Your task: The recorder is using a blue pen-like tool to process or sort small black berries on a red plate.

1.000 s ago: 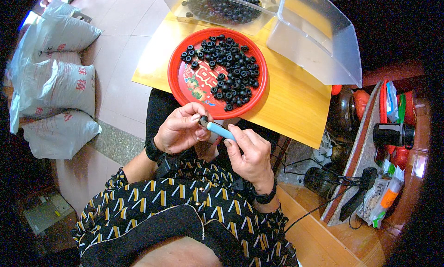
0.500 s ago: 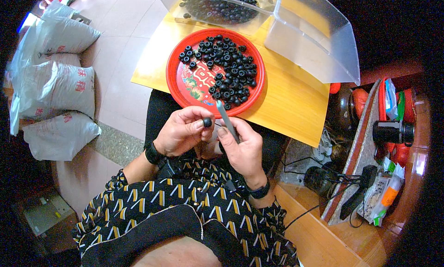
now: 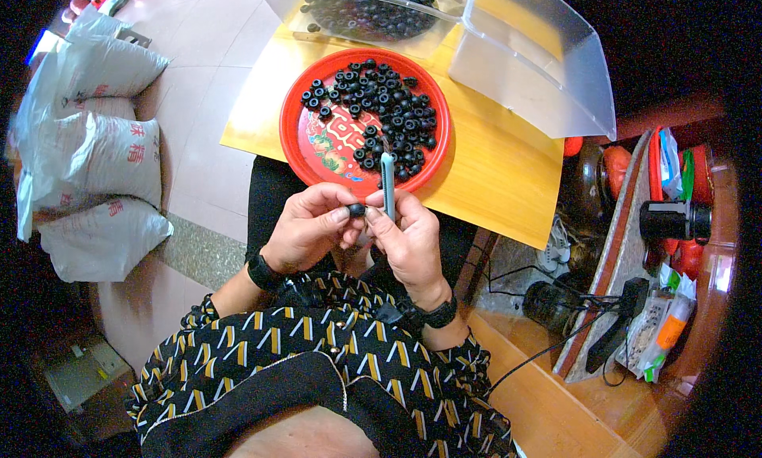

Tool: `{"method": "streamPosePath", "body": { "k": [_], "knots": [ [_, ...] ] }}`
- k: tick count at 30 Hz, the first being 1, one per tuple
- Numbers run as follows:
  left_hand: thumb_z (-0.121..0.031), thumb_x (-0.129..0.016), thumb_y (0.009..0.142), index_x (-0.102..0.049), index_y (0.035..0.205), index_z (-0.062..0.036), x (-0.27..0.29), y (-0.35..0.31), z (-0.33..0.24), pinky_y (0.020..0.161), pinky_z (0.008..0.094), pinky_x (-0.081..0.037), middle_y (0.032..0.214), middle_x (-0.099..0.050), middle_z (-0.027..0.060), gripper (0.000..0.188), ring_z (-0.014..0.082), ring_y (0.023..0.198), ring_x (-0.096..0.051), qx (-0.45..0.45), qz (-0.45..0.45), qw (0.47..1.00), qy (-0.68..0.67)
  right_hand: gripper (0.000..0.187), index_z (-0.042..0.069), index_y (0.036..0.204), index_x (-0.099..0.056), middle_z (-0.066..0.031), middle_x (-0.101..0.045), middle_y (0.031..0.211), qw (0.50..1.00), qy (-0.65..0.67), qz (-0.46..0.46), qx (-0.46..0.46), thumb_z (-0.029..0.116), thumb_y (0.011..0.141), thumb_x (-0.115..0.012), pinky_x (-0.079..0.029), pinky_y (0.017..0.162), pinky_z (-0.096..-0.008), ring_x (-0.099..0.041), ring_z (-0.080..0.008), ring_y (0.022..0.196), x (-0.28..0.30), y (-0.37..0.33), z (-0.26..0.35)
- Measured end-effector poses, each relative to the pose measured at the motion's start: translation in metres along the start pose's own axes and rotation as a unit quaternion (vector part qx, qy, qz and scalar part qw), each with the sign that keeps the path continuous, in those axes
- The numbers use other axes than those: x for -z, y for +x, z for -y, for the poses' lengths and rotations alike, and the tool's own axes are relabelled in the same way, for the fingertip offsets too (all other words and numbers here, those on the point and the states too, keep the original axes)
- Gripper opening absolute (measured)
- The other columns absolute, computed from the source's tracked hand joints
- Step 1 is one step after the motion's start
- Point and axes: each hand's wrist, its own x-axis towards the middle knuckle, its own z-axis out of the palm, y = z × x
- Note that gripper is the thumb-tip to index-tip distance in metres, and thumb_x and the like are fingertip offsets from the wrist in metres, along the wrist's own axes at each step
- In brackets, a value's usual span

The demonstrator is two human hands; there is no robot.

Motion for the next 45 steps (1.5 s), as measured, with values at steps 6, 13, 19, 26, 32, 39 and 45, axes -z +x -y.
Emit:
{"method": "streamPosePath", "body": {
  "k": [6,13,19,26,32,39,45],
  "knots": [
    [-0.01,-0.052,0.088,-0.053,0.102,-0.0041,0.005,0.005,-0.002,0.061,0.0273,-0.044,0.085,-0.058,0.0108,0.016,0.0165,0.069,-0.054,0.018,0.018,0.996,-0.088,0.017,-0.003,0.1,-0.055,-0.0033,-0.06,0.08,0.994,-0.109,-0.033,0.003,0.009,0.087,-0.055,-0.045,0.06,-0.02,-0.056,-0.0077,0.068,0.007,-0.002,-0.004],
    [-0.009,-0.056,0.083,-0.054,0.103,-0.0052,0.018,0.01,-0.005,0.068,0.0278,-0.041,0.089,-0.056,0.0095,0.02,0.0152,0.073,-0.049,0.033,0.003,0.984,-0.175,0.023,-0.004,0.103,-0.056,-0.0049,-0.056,0.074,0.876,-0.442,-0.047,0.188,0.009,0.085,-0.056,-0.039,0.054,-0.0194,-0.05,-0.0084,0.061,0.015,-0.009,-0.001],
    [-0.007,-0.057,0.083,-0.054,0.103,-0.0036,0.018,0.013,-0.001,0.07,0.0292,-0.044,0.094,-0.057,0.0102,0.02,0.0158,0.076,-0.053,0.024,0.048,0.985,-0.163,0.029,-0.002,0.099,-0.059,-0.0039,-0.055,0.069,0.899,-0.403,-0.052,0.165,0.011,0.075,-0.069,-0.039,0.049,-0.0214,-0.046,-0.0074,0.053,0.006,-0.008,0.002],
    [-0.004,-0.057,0.084,-0.056,0.098,-0.0024,0.008,0.007,-0.002,0.067,0.0262,-0.047,0.085,-0.059,0.007,0.015,0.0151,0.072,-0.058,0.063,0.03,0.992,-0.106,0.02,-0.003,0.094,-0.055,-0.0011,-0.059,0.072,0.989,-0.133,0.008,0.066,0.01,0.082,-0.064,-0.046,0.056,-0.0194,-0.056,-0.0069,0.061,-0.006,0.008,0.002],
    [-0.005,-0.057,0.083,-0.054,0.1,-0.0016,0.011,0.005,0.003,0.068,0.0281,-0.046,0.087,-0.059,0.0083,0.018,0.0169,0.074,-0.057,0.07,0.052,0.99,-0.113,0.018,-0.004,0.097,-0.055,-0.0045,-0.062,0.078,0.993,-0.111,0.029,0.034,0.009,0.085,-0.059,-0.048,0.059,-0.0206,-0.06,-0.0099,0.066,0.001,0.005,0.004],
    [-0.009,-0.057,0.084,-0.054,0.101,-0.004,0.017,0.009,0.001,0.07,0.0284,-0.043,0.088,-0.056,0.0075,0.018,0.0153,0.076,-0.053,0.047,0.044,0.985,-0.16,0.022,-0.004,0.101,-0.057,-0.009,-0.061,0.074,0.889,-0.411,-0.04,0.2,0.007,0.082,-0.06,-0.045,0.054,-0.0238,-0.056,-0.0105,0.06,0.008,-0.001,0.003],
    [-0.01,-0.055,0.085,-0.053,0.102,-0.0058,0.019,0.011,-0.002,0.071,0.0281,-0.039,0.089,-0.053,0.0055,0.018,0.0137,0.078,-0.049,0.005,0.002,0.984,-0.179,0.025,-0.004,0.104,-0.057,-0.0105,-0.056,0.074,0.811,-0.529,-0.016,0.249,0.006,0.081,-0.059,-0.039,0.049,-0.0246,-0.048,-0.0134,0.052,0.014,-0.015,-0.002]
  ]
}}
